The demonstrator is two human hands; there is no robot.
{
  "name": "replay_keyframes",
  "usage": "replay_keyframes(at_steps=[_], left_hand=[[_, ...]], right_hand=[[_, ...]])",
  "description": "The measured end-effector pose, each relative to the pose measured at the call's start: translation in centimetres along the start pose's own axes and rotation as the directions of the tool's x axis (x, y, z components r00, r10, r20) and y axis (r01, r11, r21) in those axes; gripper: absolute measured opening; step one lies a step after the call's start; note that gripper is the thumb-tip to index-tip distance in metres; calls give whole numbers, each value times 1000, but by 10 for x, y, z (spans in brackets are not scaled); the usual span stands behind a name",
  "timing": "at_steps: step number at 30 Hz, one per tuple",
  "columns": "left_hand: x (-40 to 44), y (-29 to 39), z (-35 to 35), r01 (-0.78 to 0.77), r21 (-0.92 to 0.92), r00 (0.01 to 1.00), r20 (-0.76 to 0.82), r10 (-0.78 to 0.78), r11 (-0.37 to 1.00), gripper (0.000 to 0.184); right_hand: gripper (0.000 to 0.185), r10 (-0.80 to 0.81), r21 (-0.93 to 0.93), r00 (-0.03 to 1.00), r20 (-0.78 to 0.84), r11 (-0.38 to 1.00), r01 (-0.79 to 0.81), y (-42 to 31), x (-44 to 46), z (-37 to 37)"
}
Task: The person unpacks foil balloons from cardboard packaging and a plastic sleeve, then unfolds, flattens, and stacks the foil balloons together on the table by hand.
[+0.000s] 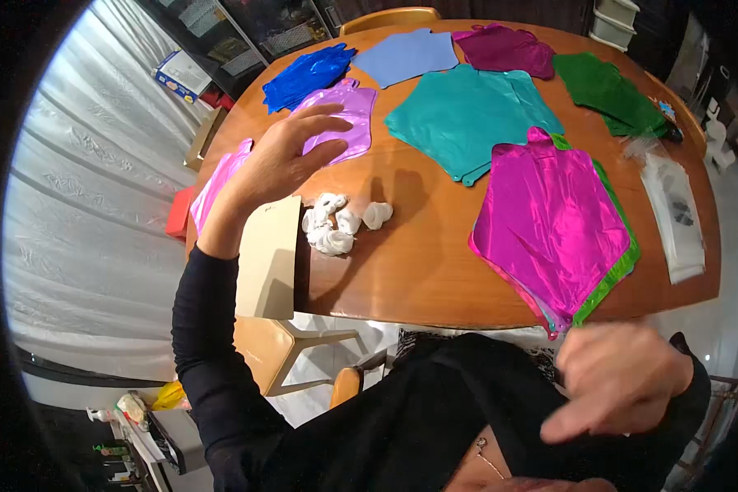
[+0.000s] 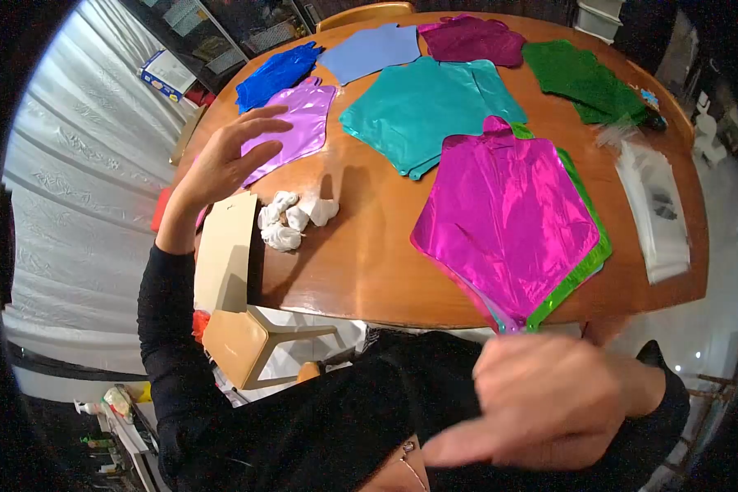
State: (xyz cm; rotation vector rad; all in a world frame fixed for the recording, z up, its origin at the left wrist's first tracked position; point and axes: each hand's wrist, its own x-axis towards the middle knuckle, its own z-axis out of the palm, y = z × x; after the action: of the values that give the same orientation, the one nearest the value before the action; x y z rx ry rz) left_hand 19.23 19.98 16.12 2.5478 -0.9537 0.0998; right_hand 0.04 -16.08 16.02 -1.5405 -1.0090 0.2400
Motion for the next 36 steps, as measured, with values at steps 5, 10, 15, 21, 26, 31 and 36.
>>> replay_keyframes(at_steps=[5, 10, 15, 21, 26, 31, 36], left_hand=[[-14, -5, -16, 66, 16, 998, 7, -66, 998, 26], [-16, -18, -25, 94, 61, 994, 55, -97, 994, 26], [-2, -61, -32, -81, 108, 996, 38, 78, 991, 25], [27, -94, -21, -130, 119, 984, 138, 113, 984, 26], [50, -123, -9, -109, 135, 974, 211, 79, 985, 27], [81, -138, -2, -69, 181, 964, 265, 19, 981, 27], [102, -141, 3, -58, 207, 964, 265, 2, 977, 28]], right_hand=[[13, -97, 9, 645, 758, 990, 138, -2, 57, -10], [9, 5, -343, 878, 479, 922, 182, 22, 79, -12], [22, 96, -687, 982, -160, 704, -181, 100, 137, -66], [19, -189, -959, 980, 59, 262, 108, 221, 240, -143], [9, -83, -968, 975, 204, -166, 189, 283, 304, -159], [10, -51, -935, 965, 257, -266, 235, 311, 329, -160], [13, -21, -917, 965, 262, -317, 242, 320, 334, -154]])
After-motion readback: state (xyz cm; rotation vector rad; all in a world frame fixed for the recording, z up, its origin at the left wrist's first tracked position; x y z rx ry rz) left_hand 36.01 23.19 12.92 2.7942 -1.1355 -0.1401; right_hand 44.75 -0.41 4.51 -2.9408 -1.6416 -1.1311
